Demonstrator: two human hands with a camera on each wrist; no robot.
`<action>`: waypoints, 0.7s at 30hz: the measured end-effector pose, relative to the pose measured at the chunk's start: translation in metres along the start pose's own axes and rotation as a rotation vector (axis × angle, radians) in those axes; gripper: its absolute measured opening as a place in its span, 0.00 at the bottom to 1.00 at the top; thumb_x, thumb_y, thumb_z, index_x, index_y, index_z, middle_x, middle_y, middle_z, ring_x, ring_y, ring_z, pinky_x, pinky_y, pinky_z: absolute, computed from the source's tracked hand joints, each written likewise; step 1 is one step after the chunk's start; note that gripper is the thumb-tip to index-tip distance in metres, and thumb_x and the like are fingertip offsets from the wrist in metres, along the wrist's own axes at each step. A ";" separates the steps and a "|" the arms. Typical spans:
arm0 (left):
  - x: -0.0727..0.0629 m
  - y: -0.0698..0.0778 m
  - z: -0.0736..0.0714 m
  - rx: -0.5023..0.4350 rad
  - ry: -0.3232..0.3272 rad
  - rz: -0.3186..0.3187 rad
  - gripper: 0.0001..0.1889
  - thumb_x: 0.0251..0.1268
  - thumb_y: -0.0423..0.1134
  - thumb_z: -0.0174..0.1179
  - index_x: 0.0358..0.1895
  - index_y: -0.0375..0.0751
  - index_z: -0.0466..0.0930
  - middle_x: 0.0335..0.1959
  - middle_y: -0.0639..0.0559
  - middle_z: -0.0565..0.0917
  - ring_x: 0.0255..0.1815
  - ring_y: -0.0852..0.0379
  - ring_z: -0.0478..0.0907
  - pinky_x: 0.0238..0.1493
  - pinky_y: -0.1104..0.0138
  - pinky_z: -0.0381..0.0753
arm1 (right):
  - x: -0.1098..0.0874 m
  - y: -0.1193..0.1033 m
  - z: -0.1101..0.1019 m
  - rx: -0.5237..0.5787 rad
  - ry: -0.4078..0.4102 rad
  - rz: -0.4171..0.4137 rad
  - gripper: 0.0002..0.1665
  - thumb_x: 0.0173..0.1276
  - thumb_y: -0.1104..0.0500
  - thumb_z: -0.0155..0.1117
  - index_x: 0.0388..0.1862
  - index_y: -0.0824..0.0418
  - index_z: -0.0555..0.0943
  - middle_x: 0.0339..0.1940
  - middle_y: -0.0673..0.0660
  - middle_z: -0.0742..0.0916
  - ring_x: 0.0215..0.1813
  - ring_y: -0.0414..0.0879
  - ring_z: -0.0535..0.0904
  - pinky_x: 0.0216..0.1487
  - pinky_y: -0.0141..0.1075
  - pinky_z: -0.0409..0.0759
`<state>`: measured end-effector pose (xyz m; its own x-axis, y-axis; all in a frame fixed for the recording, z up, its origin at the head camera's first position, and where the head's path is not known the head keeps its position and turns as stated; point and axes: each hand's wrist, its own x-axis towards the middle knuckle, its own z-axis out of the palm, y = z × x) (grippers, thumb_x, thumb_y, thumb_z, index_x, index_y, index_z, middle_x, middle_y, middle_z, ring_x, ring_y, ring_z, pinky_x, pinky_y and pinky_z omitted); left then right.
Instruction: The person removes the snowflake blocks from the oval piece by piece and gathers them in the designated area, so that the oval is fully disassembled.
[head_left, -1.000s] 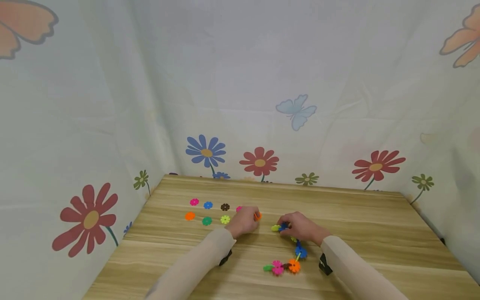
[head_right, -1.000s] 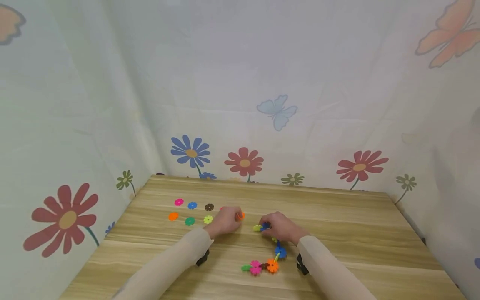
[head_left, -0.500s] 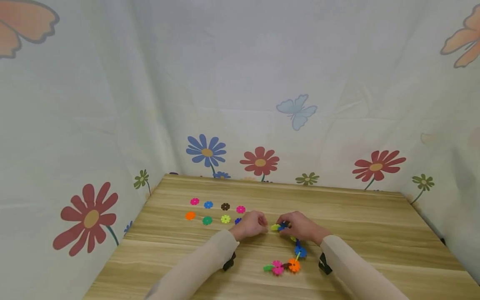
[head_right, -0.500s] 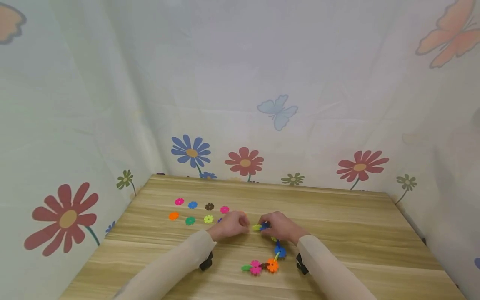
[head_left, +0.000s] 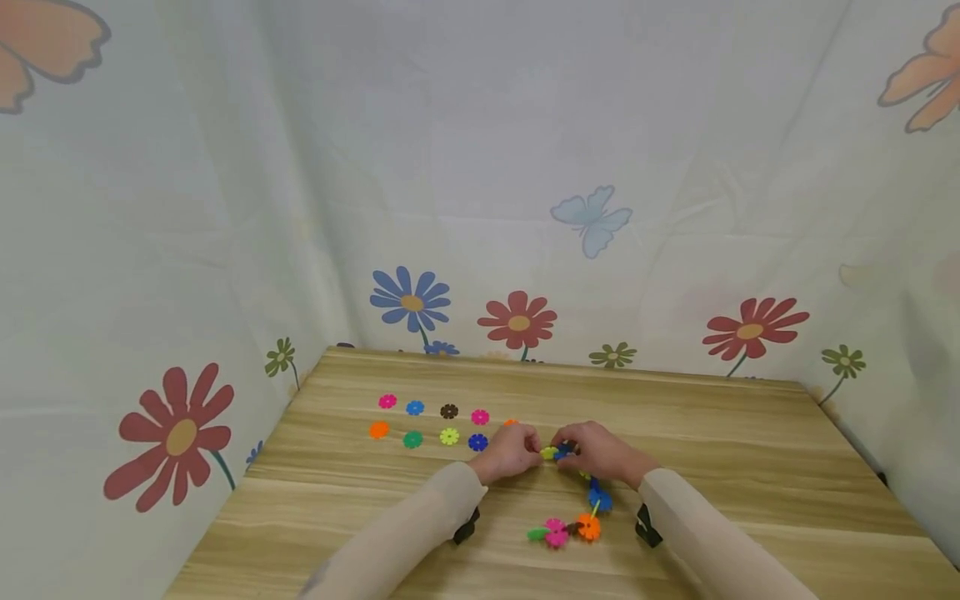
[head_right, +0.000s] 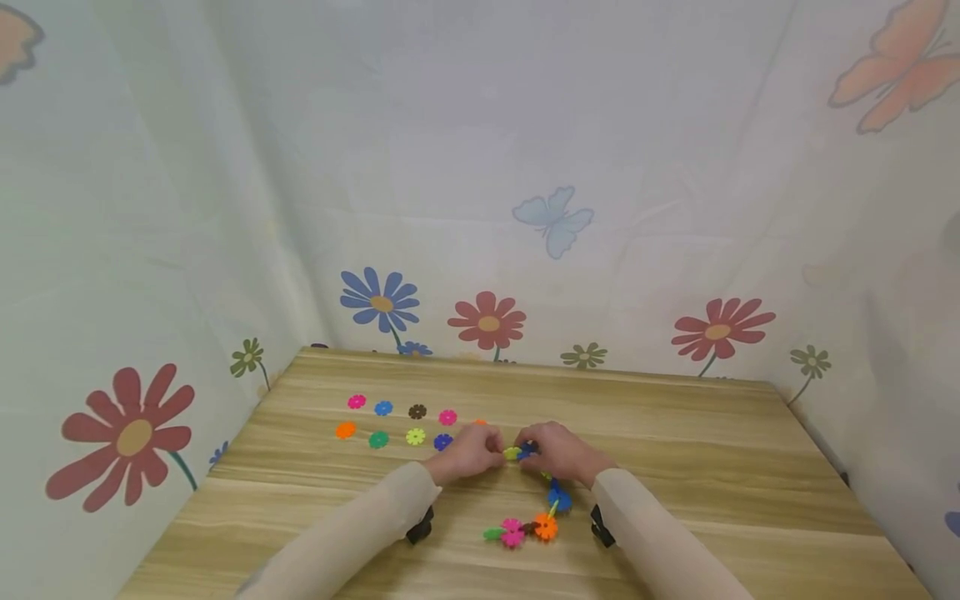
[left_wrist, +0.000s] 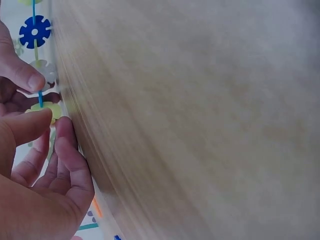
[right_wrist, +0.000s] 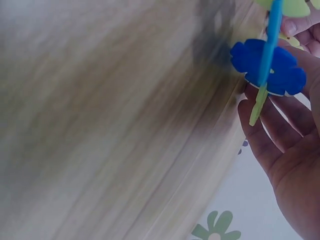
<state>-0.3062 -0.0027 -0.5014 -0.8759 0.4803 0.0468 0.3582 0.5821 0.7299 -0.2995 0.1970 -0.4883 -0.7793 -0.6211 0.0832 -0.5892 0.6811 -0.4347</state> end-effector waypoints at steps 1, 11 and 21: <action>0.000 0.001 0.000 -0.001 0.002 0.000 0.08 0.54 0.31 0.67 0.25 0.42 0.76 0.22 0.57 0.77 0.25 0.63 0.71 0.29 0.70 0.72 | 0.000 0.000 0.000 0.000 0.003 0.000 0.12 0.61 0.59 0.69 0.43 0.57 0.82 0.39 0.48 0.84 0.39 0.42 0.78 0.43 0.37 0.78; 0.000 -0.003 -0.001 0.028 0.004 0.017 0.08 0.53 0.31 0.67 0.25 0.43 0.76 0.23 0.58 0.76 0.26 0.63 0.70 0.31 0.69 0.72 | -0.003 0.002 -0.001 0.035 -0.018 0.048 0.14 0.62 0.60 0.68 0.47 0.59 0.80 0.41 0.49 0.84 0.40 0.42 0.78 0.43 0.37 0.79; -0.001 -0.002 0.001 0.036 -0.002 0.009 0.08 0.53 0.31 0.67 0.25 0.42 0.76 0.22 0.57 0.75 0.26 0.62 0.70 0.29 0.70 0.71 | -0.003 0.004 0.001 0.029 -0.014 0.057 0.14 0.63 0.60 0.66 0.48 0.62 0.80 0.41 0.50 0.84 0.38 0.40 0.77 0.41 0.36 0.78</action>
<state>-0.3053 -0.0034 -0.5037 -0.8721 0.4867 0.0516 0.3773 0.6014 0.7042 -0.2996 0.2017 -0.4911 -0.8079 -0.5876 0.0449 -0.5376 0.7036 -0.4646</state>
